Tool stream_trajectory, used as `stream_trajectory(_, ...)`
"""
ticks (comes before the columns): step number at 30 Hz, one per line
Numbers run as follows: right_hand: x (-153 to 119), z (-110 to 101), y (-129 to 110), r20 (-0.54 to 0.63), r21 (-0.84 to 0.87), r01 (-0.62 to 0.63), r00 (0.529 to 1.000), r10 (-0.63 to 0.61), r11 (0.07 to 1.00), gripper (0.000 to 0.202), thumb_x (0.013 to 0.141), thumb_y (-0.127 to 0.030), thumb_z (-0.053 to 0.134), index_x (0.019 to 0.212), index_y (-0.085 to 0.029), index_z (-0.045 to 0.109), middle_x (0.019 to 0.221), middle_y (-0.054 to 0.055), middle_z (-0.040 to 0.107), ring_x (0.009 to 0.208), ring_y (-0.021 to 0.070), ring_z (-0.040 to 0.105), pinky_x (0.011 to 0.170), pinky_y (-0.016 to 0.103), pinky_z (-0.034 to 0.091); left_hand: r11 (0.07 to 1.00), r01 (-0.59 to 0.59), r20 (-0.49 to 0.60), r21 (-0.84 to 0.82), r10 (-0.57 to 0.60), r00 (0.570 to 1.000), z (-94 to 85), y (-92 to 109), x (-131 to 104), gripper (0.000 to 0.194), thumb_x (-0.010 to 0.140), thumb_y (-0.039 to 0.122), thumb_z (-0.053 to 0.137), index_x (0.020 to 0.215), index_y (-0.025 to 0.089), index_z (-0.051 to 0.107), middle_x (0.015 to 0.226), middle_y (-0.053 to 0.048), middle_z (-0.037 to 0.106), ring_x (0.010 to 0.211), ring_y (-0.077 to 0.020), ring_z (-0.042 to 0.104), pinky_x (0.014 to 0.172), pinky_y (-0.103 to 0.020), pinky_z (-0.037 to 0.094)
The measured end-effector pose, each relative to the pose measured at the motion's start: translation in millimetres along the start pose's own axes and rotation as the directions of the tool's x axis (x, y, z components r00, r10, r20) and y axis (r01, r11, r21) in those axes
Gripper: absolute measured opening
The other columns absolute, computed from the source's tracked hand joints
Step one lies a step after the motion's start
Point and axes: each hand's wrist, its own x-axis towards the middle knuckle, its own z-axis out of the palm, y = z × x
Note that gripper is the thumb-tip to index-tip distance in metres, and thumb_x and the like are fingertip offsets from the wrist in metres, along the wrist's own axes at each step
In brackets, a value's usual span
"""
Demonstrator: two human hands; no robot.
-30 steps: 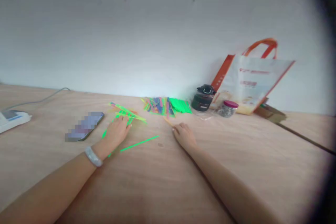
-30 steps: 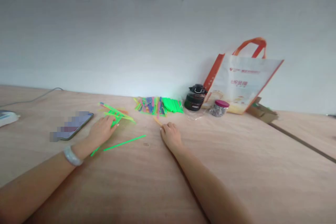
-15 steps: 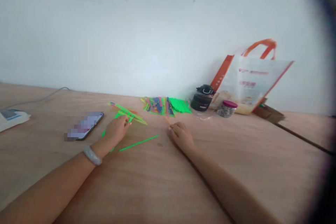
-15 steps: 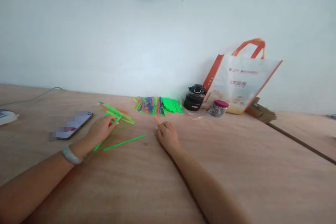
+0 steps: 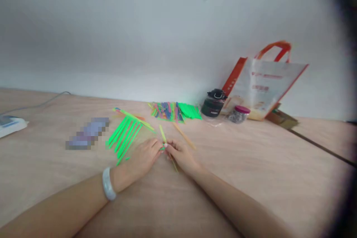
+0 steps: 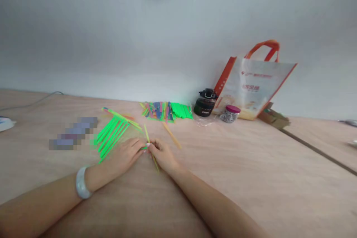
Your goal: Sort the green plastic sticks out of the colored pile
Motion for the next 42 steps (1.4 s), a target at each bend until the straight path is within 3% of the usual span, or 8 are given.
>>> stream_trajectory(8, 5, -1, 6, -0.009, 0.006, -0.043, 0.999, 0.043, 0.999, 0.031, 0.08, -0.046, 0.05, 0.064, -0.02, 0.047, 0.05, -0.006, 0.044, 0.045, 0.0084, 0.04, 0.043, 0.021, 0.03, 0.999, -0.031, 0.017, 0.038, 0.03, 0.999, 11.3, -7, -3, 0.022, 0.095, 0.02, 0.034, 0.096, 0.017, 0.055, 0.095, -0.006, 0.057, 0.09, -0.0196, 0.055, 0.08, -0.035, 0.047)
stream_trajectory(14, 4, -3, 2, -0.027, -0.037, -0.058, 0.998, 0.057, 0.998, 0.032, 0.08, -0.047, 0.048, 0.064, -0.02, 0.046, 0.05, -0.006, 0.041, 0.044, 0.0076, 0.038, 0.042, 0.02, 0.028, 0.996, 0.029, 0.104, 0.081, -0.038, 0.994, -0.4, 0, 2, 0.023, 0.093, 0.016, 0.035, 0.091, 0.015, 0.058, 0.093, -0.007, 0.058, 0.087, -0.0201, 0.056, 0.078, -0.035, 0.047)
stream_trajectory(18, 8, -6, 3, -0.022, -0.061, -0.045, 0.999, 0.044, 0.997, 0.032, 0.08, -0.047, 0.048, 0.065, -0.019, 0.048, 0.052, -0.005, 0.043, 0.045, 0.008, 0.039, 0.042, 0.019, 0.029, 0.995, 0.094, 0.061, -0.039, -0.091, 0.994, -3.8, 0, 5, 0.023, 0.094, 0.02, 0.036, 0.092, 0.016, 0.059, 0.09, -0.006, 0.061, 0.086, -0.0183, 0.057, 0.079, -0.032, 0.046)
stream_trajectory(23, 28, -37, 14, -0.258, -0.161, -0.015, 0.966, -0.027, 0.987, 0.032, 0.082, -0.046, 0.043, 0.077, -0.018, 0.056, 0.057, -0.003, 0.047, 0.052, 0.012, 0.045, 0.05, 0.023, 0.036, 0.955, 0.166, 0.006, -0.245, -0.169, 0.986, 8.9, -16, 3, 0.024, 0.093, 0.026, 0.04, 0.086, 0.018, 0.062, 0.085, -0.004, 0.063, 0.08, -0.0165, 0.057, 0.074, -0.029, 0.046)
stream_trajectory(25, 38, -56, 21, -0.362, -0.397, -0.008, 0.92, -0.148, 0.918, 0.033, 0.085, -0.041, 0.039, 0.078, -0.017, 0.06, 0.067, 0.002, 0.055, 0.067, 0.0165, 0.052, 0.061, 0.026, 0.04, 0.952, 0.152, -0.011, -0.265, -0.16, 0.987, 16.3, -24, 4, 0.025, 0.092, 0.027, 0.04, 0.09, 0.018, 0.063, 0.087, -0.004, 0.062, 0.082, -0.0169, 0.057, 0.075, -0.03, 0.046)
stream_trajectory(27, 44, -71, 28, -0.353, -0.638, -0.07, 0.912, -0.21, 0.767, 0.031, 0.088, -0.031, 0.037, 0.089, -0.016, 0.064, 0.084, 0.006, 0.061, 0.082, 0.0192, 0.055, 0.073, 0.028, 0.041, 0.962, 0.135, -0.018, -0.237, -0.143, 0.99, 23.6, -31, 5, 0.026, 0.093, 0.025, 0.037, 0.097, 0.019, 0.063, 0.09, -0.005, 0.062, 0.085, -0.0174, 0.057, 0.078, -0.031, 0.046)
stream_trajectory(32, 43, -74, 43, -0.21, -0.918, -0.133, 0.962, -0.174, 0.373, 0.03, 0.089, -0.024, 0.039, 0.099, -0.015, 0.066, 0.1, 0.012, 0.061, 0.095, 0.0202, 0.053, 0.087, 0.028, 0.037, 0.986, 0.111, 0.019, -0.124, -0.109, 0.994, 37.7, -38, 2, 0.03, 0.091, 0.023, 0.041, 0.117, 0.018, 0.055, 0.109, -0.009, 0.057, 0.102, -0.0209, 0.052, 0.091, -0.036, 0.042)
stream_trajectory(42, 45, -73, 42, -0.147, -0.964, -0.114, 0.981, -0.126, 0.241, 0.03, 0.091, -0.02, 0.037, 0.098, -0.014, 0.066, 0.102, 0.013, 0.061, 0.096, 0.0203, 0.052, 0.086, 0.028, 0.037, 0.987, 0.079, 0.089, -0.143, -0.066, 0.994, 34.9, -39, 1, 0.029, 0.093, 0.017, 0.036, 0.111, 0.02, 0.059, 0.098, -0.006, 0.057, 0.092, -0.0178, 0.053, 0.085, -0.031, 0.044)
